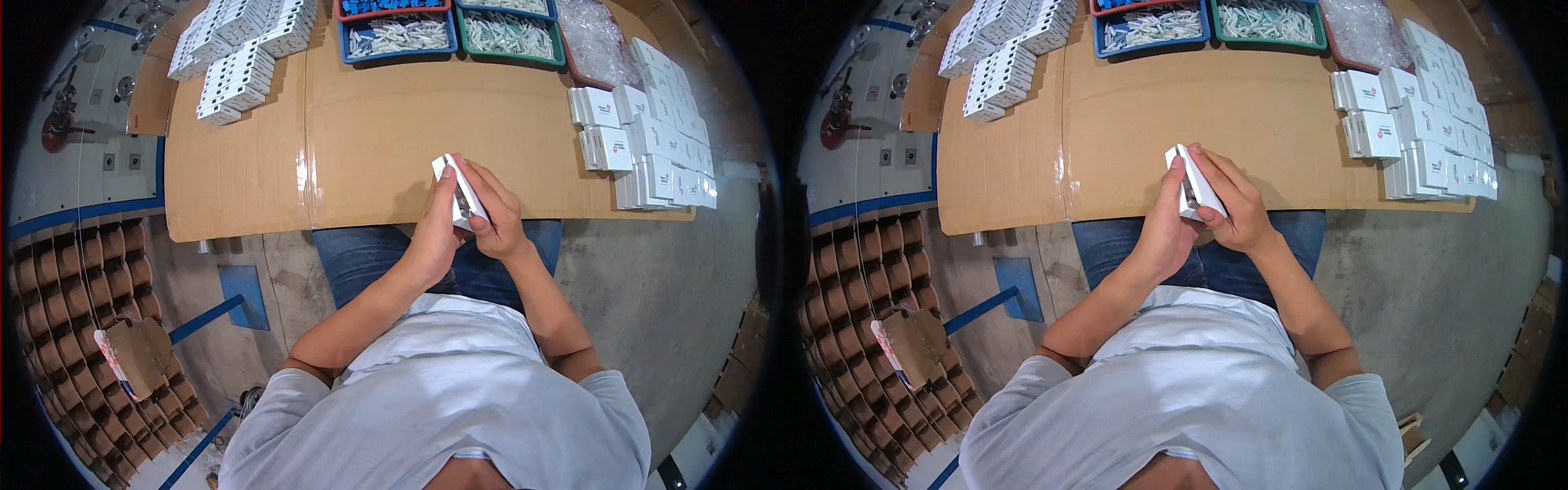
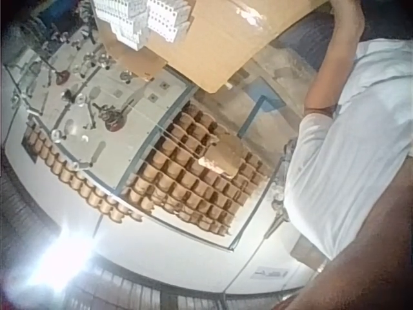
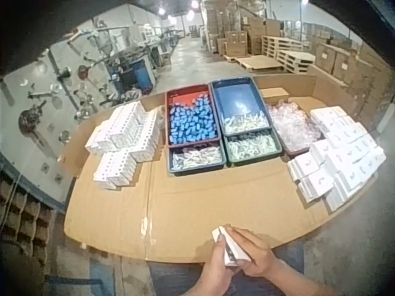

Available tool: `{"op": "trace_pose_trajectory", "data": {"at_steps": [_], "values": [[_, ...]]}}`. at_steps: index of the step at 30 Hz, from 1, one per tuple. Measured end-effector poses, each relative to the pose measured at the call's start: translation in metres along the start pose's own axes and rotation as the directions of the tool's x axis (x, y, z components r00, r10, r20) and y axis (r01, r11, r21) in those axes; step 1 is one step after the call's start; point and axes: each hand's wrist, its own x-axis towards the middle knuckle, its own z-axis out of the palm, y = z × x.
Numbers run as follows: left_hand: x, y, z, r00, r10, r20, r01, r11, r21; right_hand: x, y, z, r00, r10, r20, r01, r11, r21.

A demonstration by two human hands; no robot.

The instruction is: The recorder is packaging small electronic modules into cardboard boxes, placing a plastic bag and small components inside each box.

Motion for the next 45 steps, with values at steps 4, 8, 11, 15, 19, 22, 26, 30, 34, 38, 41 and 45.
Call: {"op": "trace_pose_trajectory", "data": {"at_steps": [4,8,11,15,19,22,26,30,34,38,41,45], "values": [[0.0,0.0,0.005,0.999,0.03,0.015,-0.029,0.998,-0.052,0.0,0.0,-0.002,1.0,-0.01,-0.001,0.01,1.0,-0.012],[-0.001,-0.001,0.004,0.999,0.02,0.028,-0.018,0.998,-0.054,0.0,-0.001,-0.003,1.0,0.0,-0.007,0.0,1.0,0.003],[0.001,-0.001,0.004,1.0,0.014,0.011,-0.013,0.998,-0.062,0.0,-0.001,-0.003,1.0,0.018,-0.006,-0.018,0.999,0.037],[0.001,-0.001,0.004,1.0,0.022,0.008,-0.021,0.997,-0.074,0.002,-0.003,-0.003,0.999,0.033,0.003,-0.033,0.997,0.065],[0.002,-0.001,0.001,0.999,0.034,0.0,-0.034,0.998,-0.062,0.001,-0.002,-0.003,0.998,0.06,0.028,-0.063,0.992,0.108],[0.008,-0.005,-0.003,0.998,0.065,0.006,-0.065,0.996,-0.054,0.002,-0.002,-0.001,0.994,0.096,0.052,-0.102,0.984,0.144],[0.014,-0.008,-0.009,0.978,0.203,0.045,-0.204,0.979,0.0,0.009,0.0,-0.001,0.997,0.044,0.058,-0.053,0.985,0.161],[0.014,-0.011,-0.017,0.86,0.498,0.112,-0.51,0.833,0.212,0.01,-0.003,0.001,0.988,0.156,0.008,-0.153,0.958,0.243],[0.019,-0.013,-0.031,0.668,0.691,0.275,-0.719,0.505,0.478,0.008,-0.008,0.001,0.84,0.524,0.14,-0.488,0.617,0.617],[0.024,-0.012,-0.042,0.574,0.703,0.42,-0.747,0.239,0.621,0.013,-0.016,-0.004,0.778,0.564,0.276,-0.591,0.508,0.627],[0.026,-0.016,-0.047,0.559,0.707,0.432,-0.717,0.151,0.681,0.019,-0.028,0.004,0.737,0.586,0.337,-0.669,0.561,0.488],[0.04,-0.022,-0.059,0.385,0.753,0.533,-0.816,0.009,0.578,0.013,-0.032,0.027,0.707,0.638,0.307,-0.677,0.485,0.553]]}}
